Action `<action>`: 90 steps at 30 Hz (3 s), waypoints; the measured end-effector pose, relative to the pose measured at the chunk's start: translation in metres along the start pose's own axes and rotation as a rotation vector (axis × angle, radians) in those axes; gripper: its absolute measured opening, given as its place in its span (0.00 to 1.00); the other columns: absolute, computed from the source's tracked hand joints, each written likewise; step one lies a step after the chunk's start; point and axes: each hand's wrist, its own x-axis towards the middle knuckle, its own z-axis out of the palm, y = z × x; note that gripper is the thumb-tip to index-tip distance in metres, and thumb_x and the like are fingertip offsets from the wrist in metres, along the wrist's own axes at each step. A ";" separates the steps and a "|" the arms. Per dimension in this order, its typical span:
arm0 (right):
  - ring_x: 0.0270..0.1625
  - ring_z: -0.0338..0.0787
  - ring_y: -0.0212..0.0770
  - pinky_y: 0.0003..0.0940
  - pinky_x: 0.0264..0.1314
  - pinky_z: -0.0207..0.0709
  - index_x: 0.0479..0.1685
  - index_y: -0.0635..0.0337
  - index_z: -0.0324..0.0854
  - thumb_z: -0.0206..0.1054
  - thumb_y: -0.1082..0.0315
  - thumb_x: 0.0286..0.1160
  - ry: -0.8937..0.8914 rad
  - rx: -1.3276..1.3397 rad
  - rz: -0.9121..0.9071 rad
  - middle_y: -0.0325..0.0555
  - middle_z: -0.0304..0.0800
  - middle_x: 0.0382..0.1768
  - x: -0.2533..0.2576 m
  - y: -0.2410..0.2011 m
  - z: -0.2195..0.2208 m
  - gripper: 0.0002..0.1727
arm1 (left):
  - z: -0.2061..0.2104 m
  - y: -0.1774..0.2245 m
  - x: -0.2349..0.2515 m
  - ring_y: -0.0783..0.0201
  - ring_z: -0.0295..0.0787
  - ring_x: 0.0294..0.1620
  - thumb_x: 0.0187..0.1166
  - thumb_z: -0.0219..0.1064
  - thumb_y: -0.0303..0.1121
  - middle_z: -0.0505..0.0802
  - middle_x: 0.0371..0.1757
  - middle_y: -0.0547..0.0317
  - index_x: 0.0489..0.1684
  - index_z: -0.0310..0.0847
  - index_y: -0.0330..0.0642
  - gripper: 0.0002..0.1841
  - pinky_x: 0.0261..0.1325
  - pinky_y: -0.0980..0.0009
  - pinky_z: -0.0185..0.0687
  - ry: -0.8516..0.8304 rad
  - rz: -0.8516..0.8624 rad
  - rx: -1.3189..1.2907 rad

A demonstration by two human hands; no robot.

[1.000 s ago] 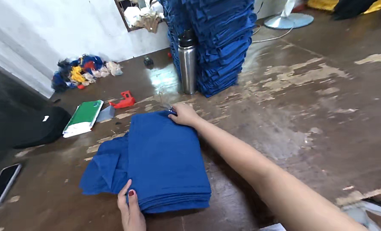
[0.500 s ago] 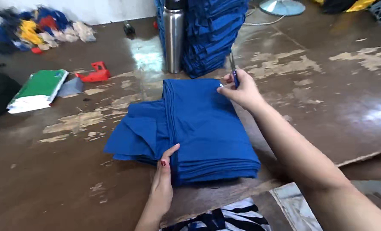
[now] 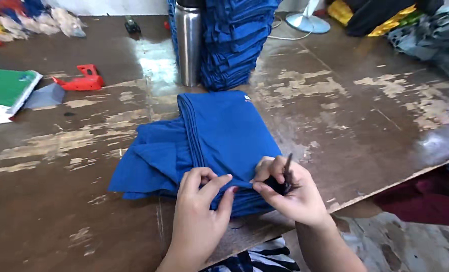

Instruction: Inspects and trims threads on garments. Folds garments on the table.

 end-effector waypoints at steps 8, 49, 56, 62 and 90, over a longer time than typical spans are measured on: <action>0.34 0.83 0.18 0.14 0.37 0.79 0.37 0.47 0.71 0.71 0.73 0.72 0.315 -0.139 -0.106 0.27 0.86 0.35 0.024 -0.009 -0.002 0.12 | 0.004 0.021 0.015 0.77 0.90 0.51 0.81 0.65 0.25 0.95 0.50 0.55 0.60 0.87 0.28 0.14 0.58 0.84 0.85 0.031 -0.013 -0.390; 0.47 0.85 0.25 0.15 0.50 0.78 0.39 0.61 0.73 0.64 0.75 0.68 0.198 -0.352 -0.054 0.45 0.88 0.47 -0.019 -0.006 -0.002 0.05 | 0.014 0.010 -0.012 0.76 0.89 0.50 0.71 0.76 0.24 0.90 0.42 0.66 0.33 0.79 0.44 0.09 0.55 0.83 0.86 0.184 0.153 -0.516; 0.45 0.80 0.32 0.24 0.52 0.72 0.34 0.57 0.70 0.57 0.65 0.78 -0.064 -0.382 0.032 0.44 0.81 0.38 -0.037 -0.012 -0.024 0.07 | -0.016 0.000 -0.018 0.72 0.90 0.49 0.77 0.69 0.23 0.94 0.43 0.61 0.30 0.82 0.41 0.06 0.55 0.81 0.84 -0.151 0.239 -0.353; 0.40 0.74 0.41 0.34 0.45 0.66 0.27 0.52 0.72 0.45 0.34 0.87 -0.186 -0.751 0.024 0.43 0.73 0.33 -0.042 -0.022 -0.014 0.33 | -0.017 0.006 -0.018 0.75 0.92 0.53 0.77 0.72 0.27 0.95 0.45 0.60 0.34 0.84 0.40 0.03 0.57 0.83 0.86 -0.050 0.034 -0.287; 0.43 0.80 0.44 0.34 0.41 0.71 0.23 0.52 0.76 0.44 0.39 0.89 -0.200 -0.966 0.034 0.44 0.80 0.36 -0.043 -0.034 -0.005 0.32 | -0.030 0.014 -0.019 0.76 0.84 0.49 0.85 0.62 0.31 0.88 0.43 0.61 0.42 0.73 0.44 0.03 0.53 0.83 0.78 -0.258 0.004 -0.440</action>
